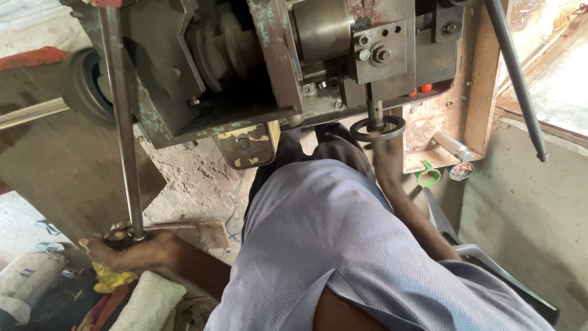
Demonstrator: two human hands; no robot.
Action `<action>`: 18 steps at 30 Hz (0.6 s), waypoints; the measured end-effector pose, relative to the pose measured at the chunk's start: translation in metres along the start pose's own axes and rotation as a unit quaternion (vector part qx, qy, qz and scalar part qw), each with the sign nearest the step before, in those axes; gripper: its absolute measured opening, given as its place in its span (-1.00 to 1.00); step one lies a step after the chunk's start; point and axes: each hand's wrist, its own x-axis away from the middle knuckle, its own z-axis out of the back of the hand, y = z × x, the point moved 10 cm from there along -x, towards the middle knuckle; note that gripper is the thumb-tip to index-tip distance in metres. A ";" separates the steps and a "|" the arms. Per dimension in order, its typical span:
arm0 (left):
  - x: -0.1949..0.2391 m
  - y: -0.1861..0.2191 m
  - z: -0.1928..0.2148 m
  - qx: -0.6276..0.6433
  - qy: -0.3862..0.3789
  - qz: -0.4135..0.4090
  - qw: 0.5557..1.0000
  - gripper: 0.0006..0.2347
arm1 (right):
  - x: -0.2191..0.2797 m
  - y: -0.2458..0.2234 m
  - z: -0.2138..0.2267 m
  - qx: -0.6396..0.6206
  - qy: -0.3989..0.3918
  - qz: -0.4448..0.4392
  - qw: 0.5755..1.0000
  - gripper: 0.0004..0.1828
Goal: The person operates a metal fabrication machine by turning hand wheels and pulling a long lever to shape or cut metal pieces. They handle cylindrical metal components and a red tool to assist in the process.
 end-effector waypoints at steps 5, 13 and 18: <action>0.004 -0.003 -0.008 0.045 0.005 0.032 0.998 -0.81 | -0.047 0.013 -0.053 0.098 -0.080 0.233 0.964 -0.60; 0.000 -0.008 -0.003 0.053 -0.001 0.031 0.998 -0.81 | -0.027 0.022 0.001 0.095 -0.219 0.147 0.960 -0.58; 0.006 -0.014 0.011 0.082 0.015 0.033 0.996 -0.75 | -0.046 -0.006 -0.064 0.439 -0.225 0.295 0.819 -0.63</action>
